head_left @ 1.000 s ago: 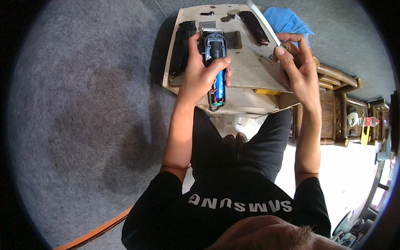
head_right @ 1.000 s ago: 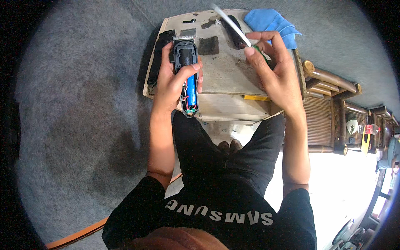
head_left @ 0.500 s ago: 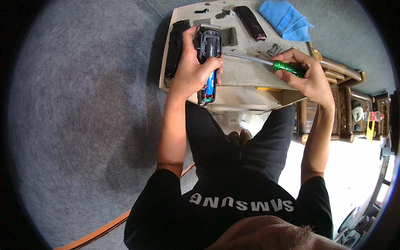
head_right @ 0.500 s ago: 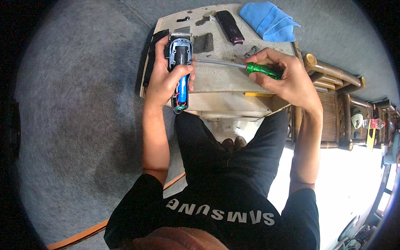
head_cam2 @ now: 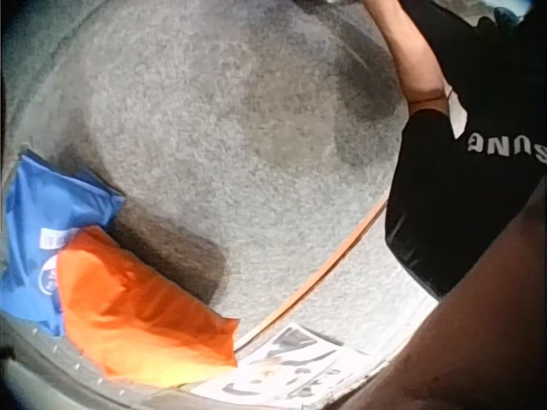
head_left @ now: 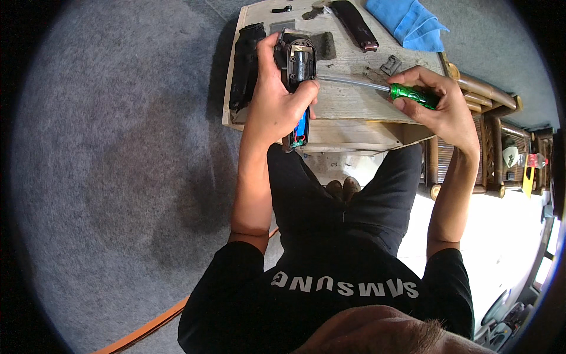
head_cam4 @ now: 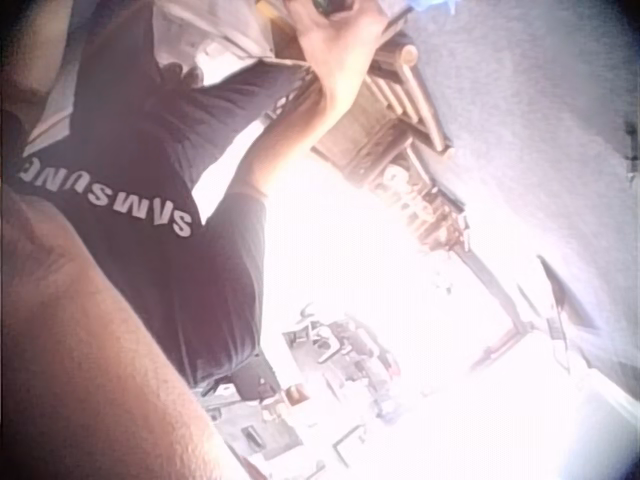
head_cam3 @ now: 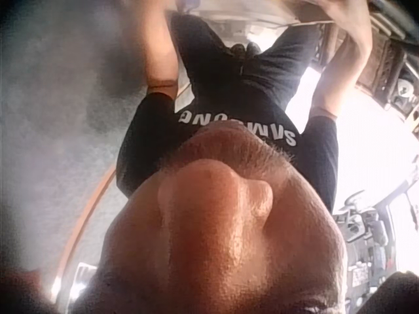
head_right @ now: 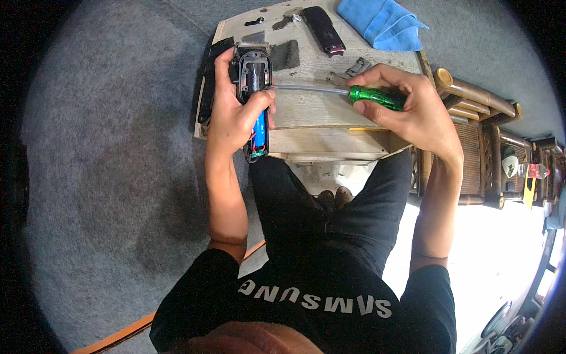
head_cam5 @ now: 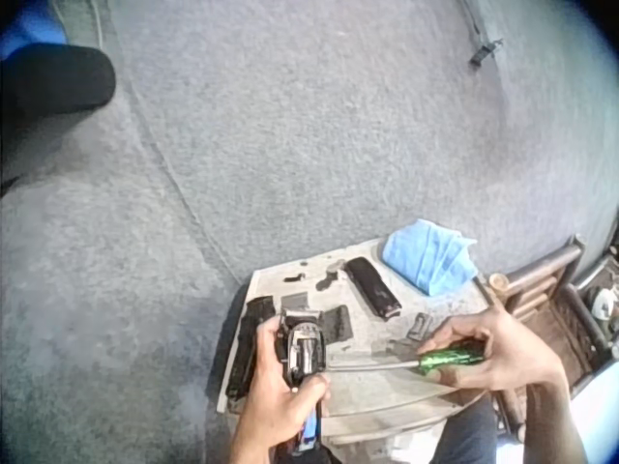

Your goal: The person disassembles and attempts to repair a hair clipper by using a screwdriver to remove internal screws and components while holding the device open.

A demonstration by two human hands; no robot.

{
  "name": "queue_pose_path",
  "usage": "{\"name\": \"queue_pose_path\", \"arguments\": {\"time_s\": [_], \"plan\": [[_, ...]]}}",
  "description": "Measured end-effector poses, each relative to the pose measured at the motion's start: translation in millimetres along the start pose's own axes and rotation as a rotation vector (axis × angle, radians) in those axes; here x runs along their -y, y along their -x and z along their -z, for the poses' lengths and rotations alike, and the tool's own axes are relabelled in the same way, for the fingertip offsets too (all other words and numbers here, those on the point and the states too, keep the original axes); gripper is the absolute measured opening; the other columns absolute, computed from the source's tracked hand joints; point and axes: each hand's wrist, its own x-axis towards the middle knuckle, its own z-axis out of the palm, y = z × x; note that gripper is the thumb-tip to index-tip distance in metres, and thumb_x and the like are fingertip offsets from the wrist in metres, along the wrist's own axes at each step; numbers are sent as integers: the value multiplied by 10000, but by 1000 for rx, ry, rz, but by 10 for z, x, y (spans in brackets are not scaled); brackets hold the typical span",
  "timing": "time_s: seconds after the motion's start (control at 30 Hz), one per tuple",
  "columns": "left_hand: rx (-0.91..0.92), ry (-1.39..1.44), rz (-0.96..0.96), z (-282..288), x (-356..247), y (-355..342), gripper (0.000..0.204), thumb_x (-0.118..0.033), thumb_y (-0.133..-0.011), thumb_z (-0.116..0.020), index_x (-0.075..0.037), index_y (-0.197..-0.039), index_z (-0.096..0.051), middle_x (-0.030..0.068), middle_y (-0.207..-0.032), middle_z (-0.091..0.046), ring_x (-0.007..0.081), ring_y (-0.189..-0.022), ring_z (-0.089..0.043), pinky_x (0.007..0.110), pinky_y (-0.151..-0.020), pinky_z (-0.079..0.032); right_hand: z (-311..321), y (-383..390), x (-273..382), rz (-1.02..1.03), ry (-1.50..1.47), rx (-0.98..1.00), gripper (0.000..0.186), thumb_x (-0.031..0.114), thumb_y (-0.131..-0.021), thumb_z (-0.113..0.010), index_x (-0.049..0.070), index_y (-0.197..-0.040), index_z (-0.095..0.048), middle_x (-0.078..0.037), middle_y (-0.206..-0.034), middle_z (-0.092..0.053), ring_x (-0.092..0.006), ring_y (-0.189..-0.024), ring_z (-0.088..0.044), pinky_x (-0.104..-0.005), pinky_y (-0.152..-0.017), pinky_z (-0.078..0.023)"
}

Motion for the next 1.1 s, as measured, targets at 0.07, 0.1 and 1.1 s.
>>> {"name": "queue_pose_path", "arguments": {"time_s": [0.07, 0.1, 1.1], "plan": [[-3, 5, 7, -4, -14, 3, 686, 54, -861, -609, -27, -1445, -258, 109, -951, -602, 144, -687, -631, 321, -593, -544, -2, -3, 0, 32, 15, -23, 260, 78, -894, -795, -1, -1139, -754, -74, -1022, -772, -116, -926, -711, -282, -842, -575], [-3, 6, 7, -5, -18, 3, 691, 55, -859, -608, -28, -1448, -257, 109, -954, -600, 143, -688, -631, 320, -588, -545, 6, -2, 6, 7, 9, -7, 272, 76, -902, -795, -5, -1156, -739, -57, -1033, -755, -98, -940, -679, -261, -862, -544], [5, 2, -43, 4, 23, 12, 754, 24, -829, -521, -70, -1523, -241, 119, -903, -582, 153, -589, -598, 310, -509, -531, 67, -38, 720, 222, 554, -79, 320, 88, -836, -837, -54, -1083, -691, -126, -926, -677, -210, -751, -676, -359, -655, -535]]}}
